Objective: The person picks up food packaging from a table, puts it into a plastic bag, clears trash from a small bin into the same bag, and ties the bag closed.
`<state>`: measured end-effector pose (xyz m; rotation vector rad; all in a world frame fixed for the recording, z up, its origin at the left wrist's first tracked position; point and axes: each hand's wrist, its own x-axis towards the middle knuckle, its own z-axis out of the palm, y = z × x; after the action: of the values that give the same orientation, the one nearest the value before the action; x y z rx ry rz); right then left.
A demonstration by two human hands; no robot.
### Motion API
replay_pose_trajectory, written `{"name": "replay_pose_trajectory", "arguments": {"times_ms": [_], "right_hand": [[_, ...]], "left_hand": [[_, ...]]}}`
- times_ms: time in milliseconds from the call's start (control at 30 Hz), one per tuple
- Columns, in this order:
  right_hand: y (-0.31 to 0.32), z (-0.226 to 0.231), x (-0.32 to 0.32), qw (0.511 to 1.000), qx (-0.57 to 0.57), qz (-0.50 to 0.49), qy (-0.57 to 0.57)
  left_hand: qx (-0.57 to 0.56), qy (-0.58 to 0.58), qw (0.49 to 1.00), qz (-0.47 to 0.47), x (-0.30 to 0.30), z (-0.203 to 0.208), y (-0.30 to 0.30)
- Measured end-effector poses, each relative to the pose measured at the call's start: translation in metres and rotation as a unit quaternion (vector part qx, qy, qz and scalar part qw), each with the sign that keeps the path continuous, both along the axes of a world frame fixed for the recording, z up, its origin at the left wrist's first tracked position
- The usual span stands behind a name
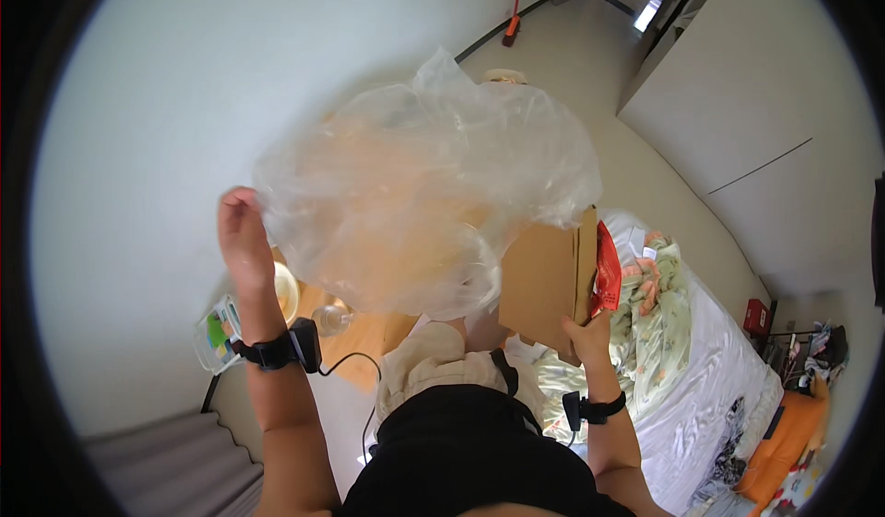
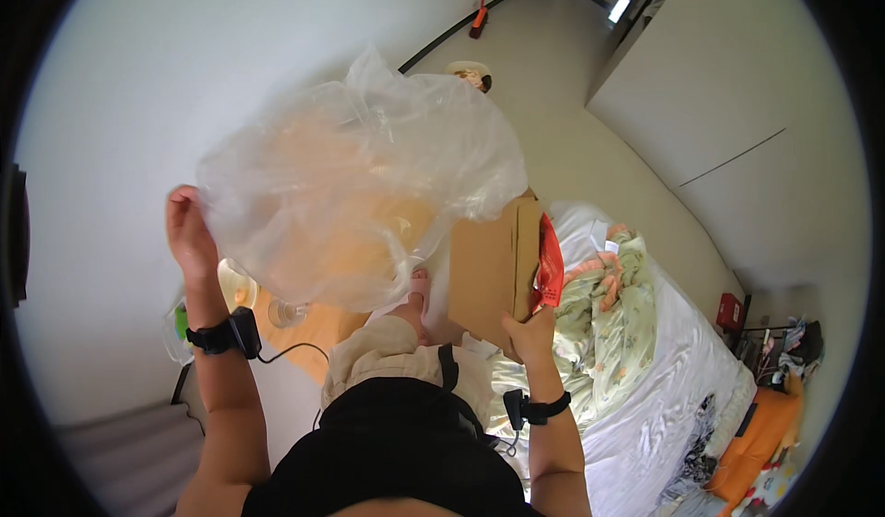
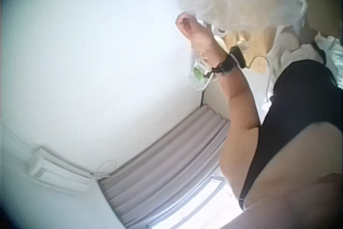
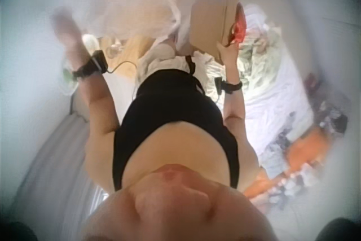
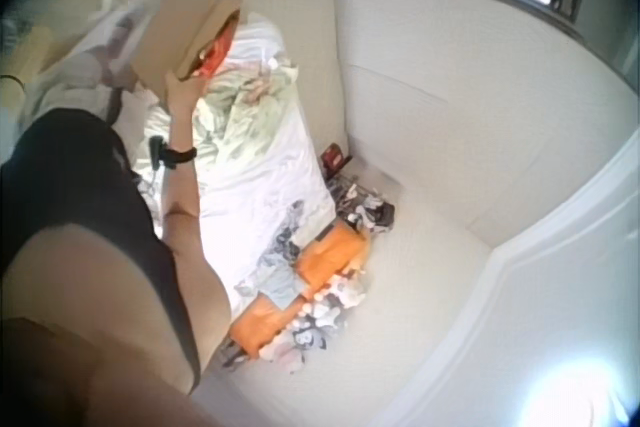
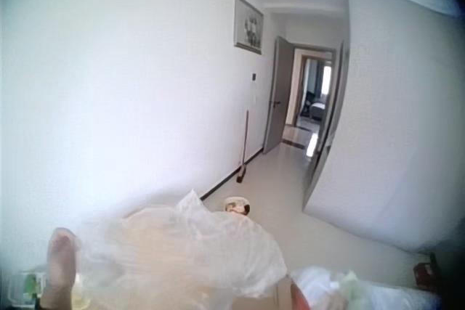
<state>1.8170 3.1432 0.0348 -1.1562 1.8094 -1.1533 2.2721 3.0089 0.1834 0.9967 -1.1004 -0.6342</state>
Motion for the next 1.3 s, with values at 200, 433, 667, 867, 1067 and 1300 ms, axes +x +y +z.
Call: {"name": "replay_pose_trajectory", "arguments": {"times_ms": [200,433,667,867,1067,1300], "right_hand": [[-0.09,0.025,0.009,0.997,0.058,0.049,0.0],[-0.185,-0.012,0.012,0.984,0.052,0.137,0.1],[-0.269,0.005,0.042,0.946,0.168,0.253,0.114],[-0.321,-0.007,0.007,0.926,0.077,0.356,0.102],[-0.361,0.022,-0.044,0.888,0.157,0.395,0.176],[-0.388,0.043,-0.1,0.884,0.096,0.405,0.214]], "left_hand": [[0.189,-0.007,0.981,-0.032,0.008,-0.1,-0.056],[0.225,-0.305,0.924,0.053,0.006,-0.189,-0.083],[0.634,-0.3,0.689,-0.181,-0.13,-0.237,-0.09],[0.718,-0.249,0.643,-0.094,-0.184,-0.343,-0.12],[0.649,-0.341,0.676,0.076,-0.181,-0.429,-0.108],[0.606,-0.086,0.784,0.104,-0.203,-0.275,-0.186]]}}
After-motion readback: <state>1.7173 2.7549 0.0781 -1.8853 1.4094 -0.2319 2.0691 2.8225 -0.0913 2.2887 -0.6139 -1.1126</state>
